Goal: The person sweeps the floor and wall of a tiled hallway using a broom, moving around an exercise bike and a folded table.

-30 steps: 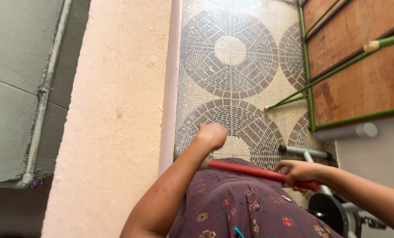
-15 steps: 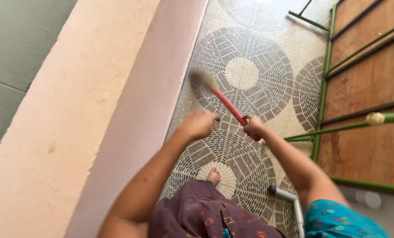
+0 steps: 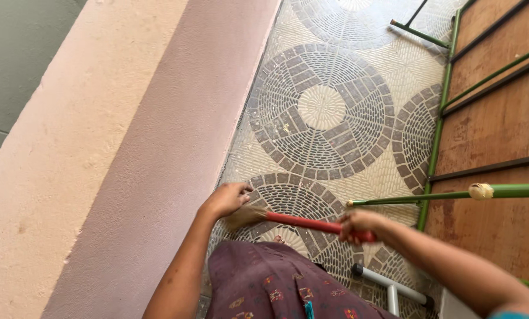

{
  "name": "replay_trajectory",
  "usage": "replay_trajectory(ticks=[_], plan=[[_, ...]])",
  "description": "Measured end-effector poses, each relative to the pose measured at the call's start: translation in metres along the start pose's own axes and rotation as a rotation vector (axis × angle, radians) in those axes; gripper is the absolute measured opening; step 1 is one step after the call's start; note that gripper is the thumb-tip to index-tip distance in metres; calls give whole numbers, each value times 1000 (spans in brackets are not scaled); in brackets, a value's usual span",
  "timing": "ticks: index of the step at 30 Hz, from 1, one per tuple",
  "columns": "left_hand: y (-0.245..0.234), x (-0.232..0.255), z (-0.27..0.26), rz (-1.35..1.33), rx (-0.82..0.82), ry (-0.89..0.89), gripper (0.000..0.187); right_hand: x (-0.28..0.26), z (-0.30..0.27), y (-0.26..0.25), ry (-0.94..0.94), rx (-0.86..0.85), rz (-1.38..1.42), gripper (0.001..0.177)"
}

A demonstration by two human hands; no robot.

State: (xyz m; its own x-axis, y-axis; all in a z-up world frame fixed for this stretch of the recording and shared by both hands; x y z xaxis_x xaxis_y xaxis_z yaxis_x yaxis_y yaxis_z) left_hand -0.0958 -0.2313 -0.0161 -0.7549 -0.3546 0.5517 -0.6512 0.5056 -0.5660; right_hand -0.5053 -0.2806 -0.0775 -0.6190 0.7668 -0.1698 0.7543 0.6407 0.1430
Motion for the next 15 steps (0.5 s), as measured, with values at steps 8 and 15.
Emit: replay_trajectory(ticks=[8,15], plan=[[5,66,20,75,-98,117,40,-121,101,-118,-389,485,-501,33],[7,67,20,100,-58,166,40,-94,95,-26,-684,770,-558,45]])
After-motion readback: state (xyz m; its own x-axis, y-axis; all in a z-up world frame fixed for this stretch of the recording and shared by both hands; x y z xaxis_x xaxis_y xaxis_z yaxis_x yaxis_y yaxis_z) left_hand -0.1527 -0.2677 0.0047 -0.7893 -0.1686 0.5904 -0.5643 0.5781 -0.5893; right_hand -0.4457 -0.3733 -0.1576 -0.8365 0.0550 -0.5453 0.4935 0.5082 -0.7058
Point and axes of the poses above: each hand's wrist, its own z-axis towards the middle knuckle, its own y-axis out of the palm, x = y × z, the point moved 2 cm from there along z, towards the middle knuckle, and after that the axes turned 2 degrees about z, right-handed, at the moved point
